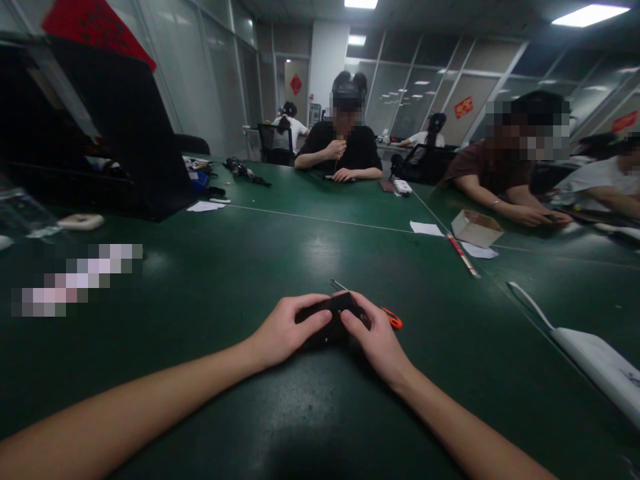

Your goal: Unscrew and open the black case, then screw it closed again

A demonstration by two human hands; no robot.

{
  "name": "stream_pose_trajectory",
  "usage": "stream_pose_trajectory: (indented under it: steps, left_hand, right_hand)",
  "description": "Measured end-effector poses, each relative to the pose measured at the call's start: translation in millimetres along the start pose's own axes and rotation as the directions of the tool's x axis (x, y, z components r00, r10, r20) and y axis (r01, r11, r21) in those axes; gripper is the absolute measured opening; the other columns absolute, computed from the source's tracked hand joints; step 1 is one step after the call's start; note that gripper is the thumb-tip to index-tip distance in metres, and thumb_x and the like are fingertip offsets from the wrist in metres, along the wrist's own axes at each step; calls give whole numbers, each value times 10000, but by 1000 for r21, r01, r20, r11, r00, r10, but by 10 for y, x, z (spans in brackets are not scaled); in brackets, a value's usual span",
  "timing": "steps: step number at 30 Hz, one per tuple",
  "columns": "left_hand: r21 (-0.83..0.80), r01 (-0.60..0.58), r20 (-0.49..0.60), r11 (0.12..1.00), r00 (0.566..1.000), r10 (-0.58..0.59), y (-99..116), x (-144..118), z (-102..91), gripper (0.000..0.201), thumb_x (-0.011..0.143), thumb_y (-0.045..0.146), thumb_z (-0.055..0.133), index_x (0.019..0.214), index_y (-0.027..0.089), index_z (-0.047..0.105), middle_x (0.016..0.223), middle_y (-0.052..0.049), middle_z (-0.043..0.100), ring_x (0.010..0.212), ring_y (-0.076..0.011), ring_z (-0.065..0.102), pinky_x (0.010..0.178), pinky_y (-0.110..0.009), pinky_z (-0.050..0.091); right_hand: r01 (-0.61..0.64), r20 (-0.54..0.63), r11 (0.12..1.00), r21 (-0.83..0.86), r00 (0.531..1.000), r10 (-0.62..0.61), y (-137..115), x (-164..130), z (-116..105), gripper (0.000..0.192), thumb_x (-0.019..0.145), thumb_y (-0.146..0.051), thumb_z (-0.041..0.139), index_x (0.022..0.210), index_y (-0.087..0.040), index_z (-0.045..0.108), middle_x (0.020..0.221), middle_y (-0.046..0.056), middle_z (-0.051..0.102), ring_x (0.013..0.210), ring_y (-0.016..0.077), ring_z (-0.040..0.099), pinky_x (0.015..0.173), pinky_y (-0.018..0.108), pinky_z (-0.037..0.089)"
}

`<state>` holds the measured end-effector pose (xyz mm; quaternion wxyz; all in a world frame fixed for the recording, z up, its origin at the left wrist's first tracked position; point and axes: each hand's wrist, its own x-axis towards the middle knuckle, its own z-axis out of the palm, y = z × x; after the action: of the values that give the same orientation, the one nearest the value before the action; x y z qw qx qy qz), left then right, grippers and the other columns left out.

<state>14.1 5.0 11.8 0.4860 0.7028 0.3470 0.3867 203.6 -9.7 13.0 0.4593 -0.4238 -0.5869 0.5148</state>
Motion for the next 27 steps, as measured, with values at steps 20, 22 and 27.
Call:
stream_pose_trajectory:
  steps: [20,22,27]
  left_hand:
    - [76,53,-240,996,970,-34,-109,50,-52,322,837,441,655,1006,167,657,958,-52,703,907,-222,646,821,-307,495]
    - [98,45,-239,994,971,-21,-84,36,-63,299,848,439,644,963,165,671,944,-54,702,913,-224,642,833,-312,488]
    - [-111,21,-259,994,965,-49,-43,32,-45,466,832,429,666,1207,164,590,1098,-92,686,1012,-240,638,892,-334,488]
  right_hand:
    - [-74,52,997,-16,996,74,-12,22,-100,303,767,-465,750,790,-190,627,728,-12,638,705,166,604,671,274,474]
    - [-75,74,996,-56,994,79,-27,30,-107,311,773,-480,738,790,-184,647,682,-10,629,655,160,592,621,271,469]
    - [-103,55,993,59,993,100,22,42,-88,340,789,-480,728,895,-157,705,683,13,652,602,165,613,567,282,496]
